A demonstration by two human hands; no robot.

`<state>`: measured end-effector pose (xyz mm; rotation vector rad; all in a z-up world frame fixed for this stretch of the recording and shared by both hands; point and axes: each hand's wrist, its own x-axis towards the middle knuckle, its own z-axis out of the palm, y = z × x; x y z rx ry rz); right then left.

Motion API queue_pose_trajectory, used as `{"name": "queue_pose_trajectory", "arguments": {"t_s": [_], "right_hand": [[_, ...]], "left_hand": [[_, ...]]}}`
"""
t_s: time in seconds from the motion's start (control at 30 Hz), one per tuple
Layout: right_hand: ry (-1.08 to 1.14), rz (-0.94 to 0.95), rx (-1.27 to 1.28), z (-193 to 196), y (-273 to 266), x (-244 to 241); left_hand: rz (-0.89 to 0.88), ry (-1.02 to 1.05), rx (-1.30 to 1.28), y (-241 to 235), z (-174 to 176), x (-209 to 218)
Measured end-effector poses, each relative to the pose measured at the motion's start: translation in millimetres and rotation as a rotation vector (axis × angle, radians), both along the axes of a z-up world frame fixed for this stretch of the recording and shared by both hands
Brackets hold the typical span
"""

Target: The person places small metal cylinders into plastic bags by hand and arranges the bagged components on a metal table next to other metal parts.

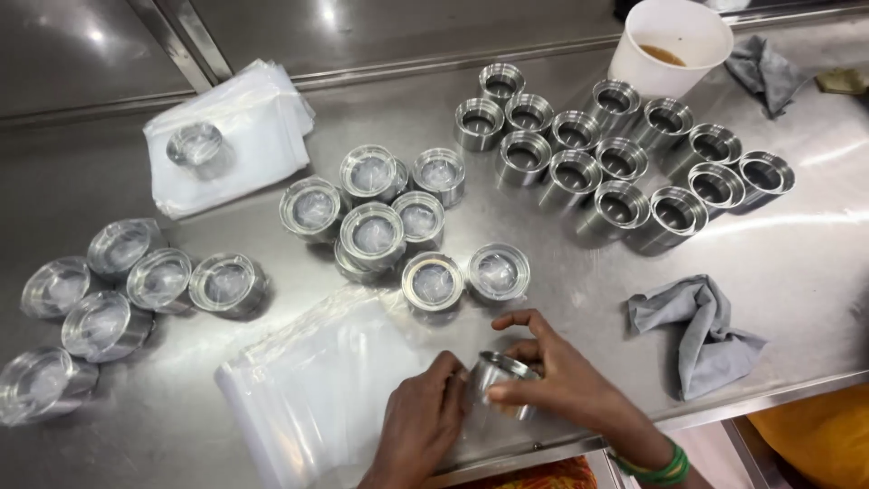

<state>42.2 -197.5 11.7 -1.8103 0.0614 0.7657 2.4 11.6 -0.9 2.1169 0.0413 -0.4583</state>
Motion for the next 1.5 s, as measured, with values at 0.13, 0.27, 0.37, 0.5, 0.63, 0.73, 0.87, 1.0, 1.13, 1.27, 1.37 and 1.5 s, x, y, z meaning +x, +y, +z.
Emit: {"name": "queue_pose_trajectory", "arguments": {"t_s": [0.13,0.27,0.37,0.5,0.63,0.73,0.87,1.0,1.13,1.27,1.37,1.5], "right_hand": [[-0.215,0.026,-0.218,-11.5,11.3,2.5],[-0.117,0.002,-0.4,10.2,27.5,3.4],[-0.386,0.068,-0.198,1.7,20.3,-3.0],[-0.979,0.086,-0.273,-6.8,13.6,-15.8],[-1.007,0.016,-0.165,-3.8,-0.1,-20.0],[-0.952,0.107,-0.104,-9.8,-21.5,-15.9],[-0.691,-0.021,0.21,-51.3,-48.2,-20.0],[-0.946,-0.099,-0.291,-66.8,-54.9,-26.9],[-0.834,-0.175,-0.427,-52.1,-42.6,-33.6],[-0.898,0.025,-0.216,-28.7,-25.8,-43.0],[-0.711,-0.091,-0.248,-24.1,-9.1,-36.1],[-0.228,-0.464,-0.046,-11.9,-2.6,4.5]], "left_hand": [[0.038,-0.125,-0.148,16.1,8.3,-7.1],[-0.03,-0.388,-0.131,18.3,23.0,-2.1],[-0.054,-0.444,-0.198,3.9,31.8,2.7],[-0.134,-0.616,-0.266,-17.6,51.0,-7.7],[-0.032,-0.229,-0.597,-15.0,61.8,-8.5],[-0.099,-0.293,-0.517,-11.4,55.5,-3.1],[-0.261,-0.492,0.042,-16.2,17.4,24.5],[-0.315,-0.424,0.207,-46.5,-15.4,33.4],[-0.254,-0.374,0.34,-75.1,-7.7,28.0],[-0.091,-0.294,0.044,-60.8,20.9,7.8],[-0.029,-0.024,-0.396,-42.8,16.9,-9.0],[0.082,0.002,-0.336,-8.9,21.1,-20.0]]}}
